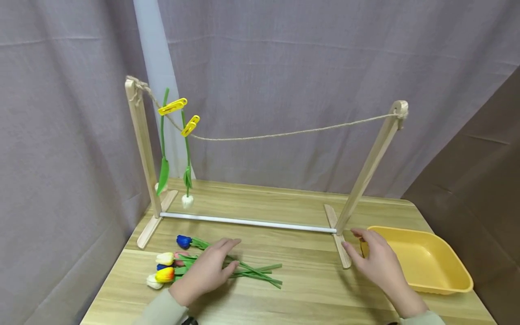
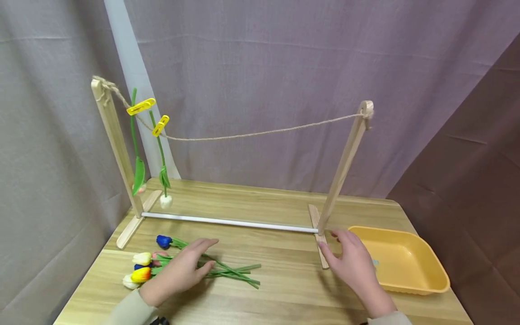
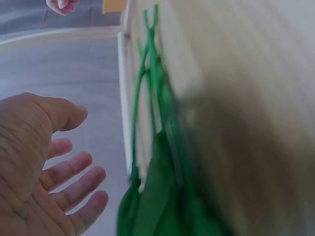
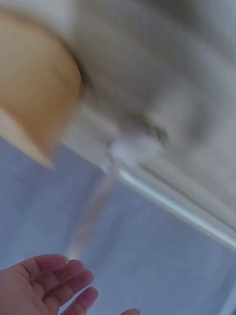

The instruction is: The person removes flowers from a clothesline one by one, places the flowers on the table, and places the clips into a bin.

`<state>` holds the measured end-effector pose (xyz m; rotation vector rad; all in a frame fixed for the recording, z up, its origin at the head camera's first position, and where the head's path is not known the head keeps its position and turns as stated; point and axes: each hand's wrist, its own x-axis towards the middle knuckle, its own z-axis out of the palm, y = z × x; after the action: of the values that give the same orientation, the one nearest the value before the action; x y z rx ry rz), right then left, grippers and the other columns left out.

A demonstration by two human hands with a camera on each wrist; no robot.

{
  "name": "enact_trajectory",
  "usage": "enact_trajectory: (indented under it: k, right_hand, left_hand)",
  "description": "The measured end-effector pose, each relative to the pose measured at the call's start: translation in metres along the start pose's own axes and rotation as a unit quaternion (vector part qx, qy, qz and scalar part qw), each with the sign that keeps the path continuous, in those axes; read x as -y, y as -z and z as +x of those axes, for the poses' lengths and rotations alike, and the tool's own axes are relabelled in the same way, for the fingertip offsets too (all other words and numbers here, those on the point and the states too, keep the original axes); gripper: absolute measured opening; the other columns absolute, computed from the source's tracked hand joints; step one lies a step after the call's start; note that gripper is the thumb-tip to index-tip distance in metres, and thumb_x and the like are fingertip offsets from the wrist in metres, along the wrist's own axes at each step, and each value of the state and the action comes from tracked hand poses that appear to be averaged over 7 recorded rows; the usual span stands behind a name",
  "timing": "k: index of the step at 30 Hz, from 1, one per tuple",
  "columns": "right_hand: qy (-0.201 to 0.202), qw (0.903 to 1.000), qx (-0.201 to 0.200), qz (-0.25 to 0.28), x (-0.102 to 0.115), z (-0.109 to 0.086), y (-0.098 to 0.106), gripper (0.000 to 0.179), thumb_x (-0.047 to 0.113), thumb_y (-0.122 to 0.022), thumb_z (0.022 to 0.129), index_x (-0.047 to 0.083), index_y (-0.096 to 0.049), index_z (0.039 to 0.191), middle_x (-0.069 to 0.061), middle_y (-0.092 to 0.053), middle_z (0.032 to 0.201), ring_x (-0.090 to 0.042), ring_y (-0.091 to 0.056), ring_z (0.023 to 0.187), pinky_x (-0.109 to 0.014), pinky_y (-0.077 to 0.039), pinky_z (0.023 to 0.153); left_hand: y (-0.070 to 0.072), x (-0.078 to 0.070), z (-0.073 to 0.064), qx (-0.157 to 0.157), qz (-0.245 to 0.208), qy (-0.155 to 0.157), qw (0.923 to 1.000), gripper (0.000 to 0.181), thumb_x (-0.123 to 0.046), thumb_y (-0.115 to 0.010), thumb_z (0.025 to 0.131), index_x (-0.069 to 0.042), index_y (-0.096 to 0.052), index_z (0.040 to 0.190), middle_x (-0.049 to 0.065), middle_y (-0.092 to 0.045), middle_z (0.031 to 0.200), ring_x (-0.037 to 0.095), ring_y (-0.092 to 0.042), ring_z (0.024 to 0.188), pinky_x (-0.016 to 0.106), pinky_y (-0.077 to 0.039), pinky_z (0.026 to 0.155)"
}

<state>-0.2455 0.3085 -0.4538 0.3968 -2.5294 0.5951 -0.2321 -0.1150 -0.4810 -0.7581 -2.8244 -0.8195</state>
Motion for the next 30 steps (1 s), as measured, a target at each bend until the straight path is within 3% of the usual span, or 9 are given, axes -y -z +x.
enact_trajectory:
  k: [5,10,13,17,21,23,25,30]
  right_hand:
    - [0.081,0.9967,-0.003,0.007,0.036,0.035,-0.002,0.043,0.029,-0.078,0.08,0.005,-0.065,0.114,-0.007,-0.067,0.103,-0.027,-0.061,0.094,-0.05,-0.05,0.08]
    - [0.145,0.9892,0.002,0.017,0.082,0.078,0.002,0.046,0.035,-0.075,0.083,0.007,-0.064,0.118,-0.005,-0.065,0.109,-0.025,-0.06,0.102,-0.046,-0.046,0.092]
    - [0.192,0.9807,-0.007,0.035,0.111,0.108,0.004,0.045,0.038,-0.071,0.085,0.008,-0.064,0.118,-0.004,-0.065,0.109,-0.023,-0.059,0.103,-0.043,-0.044,0.096]
    - [0.263,0.9622,-0.034,0.06,0.149,0.146,0.004,0.041,0.037,-0.068,0.087,0.008,-0.064,0.115,-0.004,-0.066,0.107,-0.021,-0.06,0.1,-0.039,-0.045,0.094]
    - [0.313,0.9447,-0.065,0.075,0.181,0.176,0.001,0.038,0.035,-0.068,0.087,0.006,-0.066,0.112,-0.004,-0.066,0.102,-0.021,-0.06,0.094,-0.038,-0.046,0.092]
    - [0.329,0.9382,-0.078,0.075,0.197,0.189,0.0,0.037,0.035,-0.068,0.087,0.005,-0.066,0.11,-0.005,-0.066,0.1,-0.021,-0.06,0.092,-0.037,-0.045,0.09]
    - [0.341,0.9326,-0.091,0.073,0.212,0.201,-0.001,0.037,0.035,-0.068,0.087,0.005,-0.066,0.109,-0.005,-0.066,0.099,-0.022,-0.059,0.092,-0.038,-0.045,0.088]
    - [0.35,0.9276,-0.115,0.061,0.245,0.226,-0.007,0.039,0.037,-0.067,0.088,0.006,-0.066,0.111,-0.005,-0.065,0.101,-0.024,-0.058,0.094,-0.038,-0.045,0.084]
  left_hand:
    - [0.027,0.001,0.007,-0.051,-0.005,0.025,0.9984,0.055,-0.027,-0.069,0.09,-0.015,-0.049,0.14,0.005,-0.055,0.132,0.023,-0.054,0.119,0.04,-0.047,0.097]
    - [0.061,0.003,0.016,-0.148,-0.024,0.013,0.9886,0.053,-0.02,-0.07,0.09,-0.009,-0.051,0.138,0.009,-0.054,0.132,0.026,-0.052,0.121,0.043,-0.045,0.1]
    - [0.08,0.005,0.024,-0.218,-0.041,-0.011,0.9751,0.052,-0.015,-0.07,0.089,-0.005,-0.051,0.136,0.012,-0.053,0.133,0.028,-0.05,0.122,0.046,-0.042,0.103]
    - [0.1,0.006,0.036,-0.304,-0.059,-0.042,0.95,0.052,-0.009,-0.069,0.088,-0.003,-0.051,0.135,0.014,-0.053,0.132,0.028,-0.05,0.121,0.046,-0.042,0.101]
    - [0.118,0.007,0.054,-0.368,-0.069,-0.06,0.9252,0.051,-0.006,-0.067,0.087,0.0,-0.05,0.135,0.016,-0.055,0.128,0.027,-0.051,0.117,0.042,-0.043,0.098]
    - [0.127,0.007,0.064,-0.385,-0.072,-0.051,0.9186,0.052,-0.006,-0.066,0.088,0.002,-0.048,0.136,0.017,-0.054,0.128,0.028,-0.05,0.118,0.042,-0.041,0.1]
    - [0.136,0.006,0.074,-0.386,-0.079,-0.026,0.9186,0.054,-0.008,-0.064,0.09,0.001,-0.044,0.139,0.016,-0.052,0.132,0.028,-0.049,0.121,0.043,-0.04,0.102]
    - [0.151,0.002,0.091,-0.344,-0.085,0.052,0.9338,0.062,-0.022,-0.059,0.096,-0.004,-0.032,0.149,0.014,-0.043,0.144,0.029,-0.043,0.13,0.047,-0.036,0.106]
